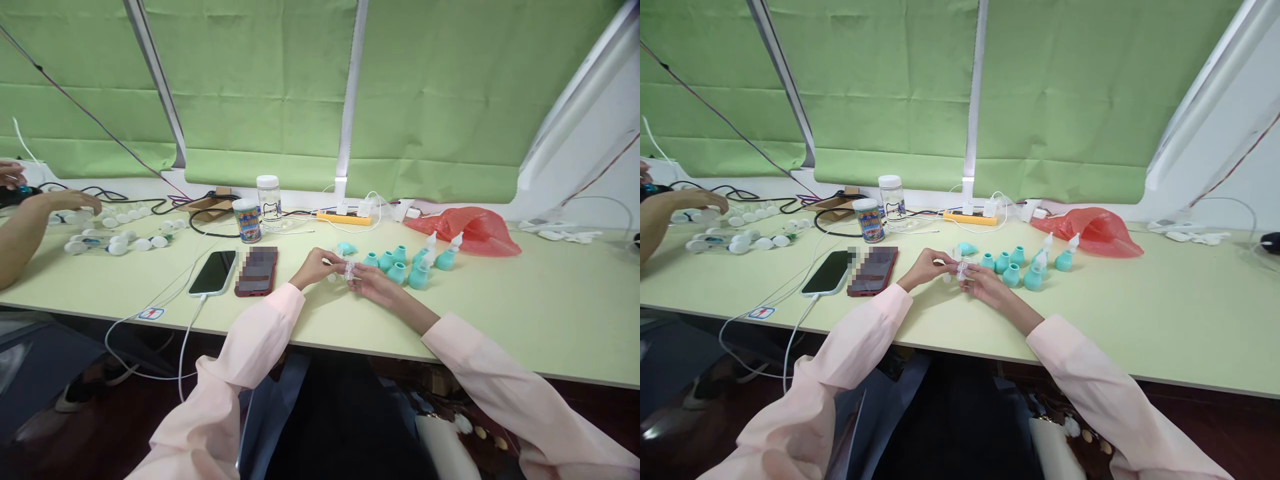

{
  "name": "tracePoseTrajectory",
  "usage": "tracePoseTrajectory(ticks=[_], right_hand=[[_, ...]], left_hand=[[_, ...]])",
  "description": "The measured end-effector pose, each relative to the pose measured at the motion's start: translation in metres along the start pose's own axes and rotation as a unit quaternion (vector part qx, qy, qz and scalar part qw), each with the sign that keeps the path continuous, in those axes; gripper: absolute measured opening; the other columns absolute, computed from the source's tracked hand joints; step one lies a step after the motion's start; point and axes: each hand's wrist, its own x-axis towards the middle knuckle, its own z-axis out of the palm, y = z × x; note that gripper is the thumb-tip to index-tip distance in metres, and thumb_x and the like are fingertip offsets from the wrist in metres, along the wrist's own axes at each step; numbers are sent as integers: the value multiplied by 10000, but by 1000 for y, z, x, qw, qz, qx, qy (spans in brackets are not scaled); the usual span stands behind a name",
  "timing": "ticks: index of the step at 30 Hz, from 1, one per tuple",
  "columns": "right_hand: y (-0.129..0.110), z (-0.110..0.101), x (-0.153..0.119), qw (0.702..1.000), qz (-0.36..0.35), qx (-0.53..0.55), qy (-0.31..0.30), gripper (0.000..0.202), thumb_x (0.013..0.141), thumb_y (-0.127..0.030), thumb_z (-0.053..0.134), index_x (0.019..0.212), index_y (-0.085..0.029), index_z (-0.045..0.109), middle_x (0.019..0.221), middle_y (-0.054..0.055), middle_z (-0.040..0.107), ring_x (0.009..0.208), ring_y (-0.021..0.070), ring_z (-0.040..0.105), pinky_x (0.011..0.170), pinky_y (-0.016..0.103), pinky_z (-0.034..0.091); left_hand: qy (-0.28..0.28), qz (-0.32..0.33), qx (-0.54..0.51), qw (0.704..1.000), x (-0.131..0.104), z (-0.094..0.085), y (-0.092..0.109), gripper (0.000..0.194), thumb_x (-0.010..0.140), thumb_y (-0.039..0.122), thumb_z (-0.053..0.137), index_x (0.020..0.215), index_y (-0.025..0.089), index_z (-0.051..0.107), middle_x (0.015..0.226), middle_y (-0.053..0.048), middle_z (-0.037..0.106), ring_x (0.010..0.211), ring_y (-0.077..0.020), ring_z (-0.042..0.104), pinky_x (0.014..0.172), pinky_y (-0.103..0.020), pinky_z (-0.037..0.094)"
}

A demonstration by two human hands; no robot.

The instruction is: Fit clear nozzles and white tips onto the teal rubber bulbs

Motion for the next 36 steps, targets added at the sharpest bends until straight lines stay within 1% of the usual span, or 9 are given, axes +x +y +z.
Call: tracePoseTrajectory(ticks=[4, 9, 13, 21, 26, 28, 31, 34, 36], right_hand=[[1, -2, 2, 1000, 5, 11, 11, 157, 721, -163, 535, 877, -156, 551, 817, 28, 579, 595, 66, 522, 574, 199, 464], [0, -4, 3, 999, -6, 33, 30, 124, 741, -158, 496, 850, -165, 555, 777, 14, 574, 622, 67, 535, 619, 189, 478], [-2, -7, 4, 999, -20, 34, 11, 148, 756, -177, 488, 885, -167, 559, 856, 26, 588, 642, 59, 539, 640, 172, 482], [0, -9, 4, 999, -11, 31, 30, 137, 732, -154, 513, 857, -158, 569, 897, 40, 596, 660, 66, 552, 652, 173, 488], [-2, -7, 2, 999, -12, 44, 22, 153, 734, -133, 502, 869, -153, 572, 915, 45, 599, 645, 64, 548, 633, 168, 492], [-4, -6, 2, 999, -21, 45, 16, 166, 736, -136, 504, 887, -152, 569, 928, 47, 597, 638, 61, 545, 628, 165, 491], [-7, -4, 1, 998, -39, 55, 0, 160, 737, -142, 512, 885, -158, 570, 951, 50, 593, 630, 58, 540, 628, 167, 491], [-7, -3, 0, 997, -42, 66, -11, 151, 746, -157, 512, 883, -163, 577, 949, 49, 594, 637, 58, 540, 627, 165, 491], [-7, -4, 0, 997, -44, 65, -14, 155, 745, -158, 515, 884, -164, 583, 930, 44, 598, 643, 59, 542, 623, 160, 491]], left_hand=[[8, 37, 83, 996, -2, 2, 4, 230, 679, 281, 558, 814, 124, 659, 766, -66, 627, 702, -119, 549, 602, -203, 430], [9, 142, 239, 960, -10, 8, 11, 236, 735, 227, 467, 892, 186, 638, 839, -53, 558, 813, -135, 501, 748, -257, 403], [1, 154, 275, 949, -11, 10, 12, 298, 718, 169, 443, 974, 181, 595, 904, -56, 503, 880, -147, 465, 805, -269, 381], [-39, 144, 242, 959, -10, 12, 6, 382, 692, 89, 409, 1030, 170, 565, 902, -58, 486, 893, -147, 445, 840, -277, 359], [-41, 121, 151, 980, -8, 13, 5, 408, 682, 63, 407, 1047, 169, 558, 865, -47, 496, 860, -137, 471, 800, -260, 380], [-30, 103, 92, 990, -6, 12, 6, 409, 684, 49, 384, 1023, 175, 575, 839, -38, 490, 828, -127, 489, 757, -246, 394], [17, 99, 32, 994, -4, 12, 7, 419, 684, 35, 352, 996, 172, 595, 792, -28, 476, 785, -120, 496, 732, -248, 395], [61, 125, 59, 989, -4, 12, 5, 412, 687, 47, 354, 982, 183, 607, 770, -27, 471, 766, -127, 471, 736, -270, 385], [66, 145, 99, 982, -5, 13, 4, 409, 688, 53, 357, 968, 202, 616, 772, -29, 473, 776, -134, 453, 748, -281, 377]])
